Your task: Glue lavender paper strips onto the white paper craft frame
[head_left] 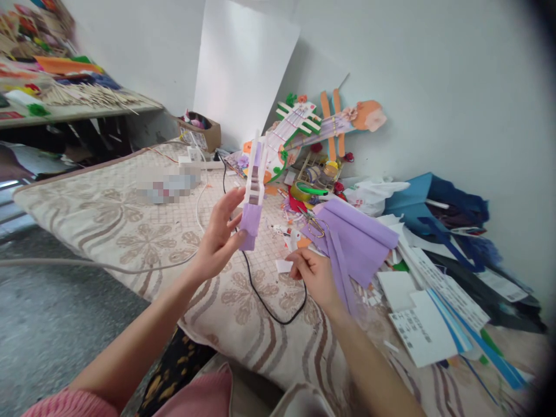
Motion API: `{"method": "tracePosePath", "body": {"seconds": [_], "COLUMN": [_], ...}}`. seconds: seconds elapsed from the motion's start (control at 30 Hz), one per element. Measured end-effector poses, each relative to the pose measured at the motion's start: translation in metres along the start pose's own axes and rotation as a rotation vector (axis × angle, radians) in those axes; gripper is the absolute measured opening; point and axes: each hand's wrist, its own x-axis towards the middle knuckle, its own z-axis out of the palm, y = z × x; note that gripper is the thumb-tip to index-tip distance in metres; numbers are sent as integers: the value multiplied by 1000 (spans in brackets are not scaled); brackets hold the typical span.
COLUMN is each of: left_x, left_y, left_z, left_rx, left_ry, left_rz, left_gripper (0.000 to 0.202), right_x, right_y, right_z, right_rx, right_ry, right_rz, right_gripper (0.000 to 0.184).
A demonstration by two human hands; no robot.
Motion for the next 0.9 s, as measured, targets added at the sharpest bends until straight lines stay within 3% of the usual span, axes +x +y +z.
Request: {"method": "tracePosePath", "body": {"seconds": [0.07, 0.17, 0.27, 0.37, 0.57, 0.7, 0.77, 0.9], "left_x": [0, 0, 0, 0, -2, -2, -2, -2], "left_y": [0, 1, 0, 0, -2, -2, -1, -2], "left_z": [0, 0, 0, 0, 0, 0, 1, 1], "left_rx": [8, 8, 0, -5, -16, -19, -22, -18], "left_ry": [-1, -8, -12, -16, -24, -24, -22, -11], "left_rz": [0, -2, 2, 2, 11, 12, 9, -7], "left_gripper": [68, 68, 68, 68, 68, 67, 68, 68], "right_x": [-4, -5, -3, -2, -2, 0, 1, 1], "right_y": [-1, -2, -1, -1, -3, 0, 2, 1], "right_z": [-2, -2, 1, 3, -1, 3, 6, 9], "right_rx": [17, 229, 428, 479, 416, 213, 234, 380], "right_ry": [-110, -225, -241, -236, -235, -55, 30, 55], "right_rz": [-61, -69, 5, 40, -30, -95, -65, 4], "right_gripper": [54, 67, 78, 81, 48, 27, 16, 22]}}
